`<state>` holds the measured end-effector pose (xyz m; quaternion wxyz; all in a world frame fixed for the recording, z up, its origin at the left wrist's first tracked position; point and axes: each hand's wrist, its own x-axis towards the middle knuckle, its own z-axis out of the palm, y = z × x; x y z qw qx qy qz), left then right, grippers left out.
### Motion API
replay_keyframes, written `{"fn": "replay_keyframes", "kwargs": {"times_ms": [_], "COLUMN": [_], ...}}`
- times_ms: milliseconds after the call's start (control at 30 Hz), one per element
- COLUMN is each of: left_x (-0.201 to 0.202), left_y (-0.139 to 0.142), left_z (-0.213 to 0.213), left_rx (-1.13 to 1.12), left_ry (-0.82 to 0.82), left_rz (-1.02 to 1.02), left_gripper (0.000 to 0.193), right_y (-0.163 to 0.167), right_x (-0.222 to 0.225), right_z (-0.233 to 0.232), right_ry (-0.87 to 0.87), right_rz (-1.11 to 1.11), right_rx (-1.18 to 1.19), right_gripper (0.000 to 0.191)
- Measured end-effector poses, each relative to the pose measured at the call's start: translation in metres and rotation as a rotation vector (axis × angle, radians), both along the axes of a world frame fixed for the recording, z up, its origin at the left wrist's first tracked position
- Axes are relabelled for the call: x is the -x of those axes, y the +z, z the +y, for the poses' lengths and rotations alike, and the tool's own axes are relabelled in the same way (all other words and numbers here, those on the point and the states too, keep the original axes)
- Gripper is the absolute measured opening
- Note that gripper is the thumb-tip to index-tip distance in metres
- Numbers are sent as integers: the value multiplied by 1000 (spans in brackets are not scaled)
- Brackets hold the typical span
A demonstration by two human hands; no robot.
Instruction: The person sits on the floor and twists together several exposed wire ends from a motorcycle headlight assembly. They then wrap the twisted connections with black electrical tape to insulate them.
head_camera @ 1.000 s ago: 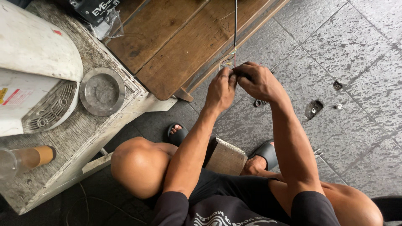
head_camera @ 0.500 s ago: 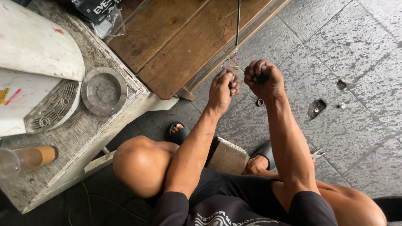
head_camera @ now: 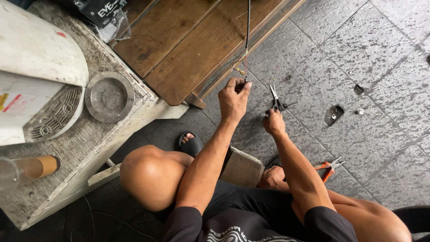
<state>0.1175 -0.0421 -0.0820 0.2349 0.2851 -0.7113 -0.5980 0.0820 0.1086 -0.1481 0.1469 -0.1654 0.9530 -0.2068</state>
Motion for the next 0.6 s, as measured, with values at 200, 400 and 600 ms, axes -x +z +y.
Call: {"fn": "replay_keyframes", "kwargs": {"times_ms": [200,400,600], "left_x": [-2,-1,-6], "left_y": [-4,3,6], "left_z": [-2,2,-3], "left_rx": [50,2,98], "left_ry": [11,16,1], "left_rz": [-57,-35,-126], "left_gripper": [17,17,20], "right_y": [17,73,80], "right_x": [12,45,43], "right_z": [-17,-64,-76], "right_ry": [-159,38,36], "right_rz": [-83,-696,-1048], "right_rx": [219,1258,1416], "right_gripper": [34,32,22]}}
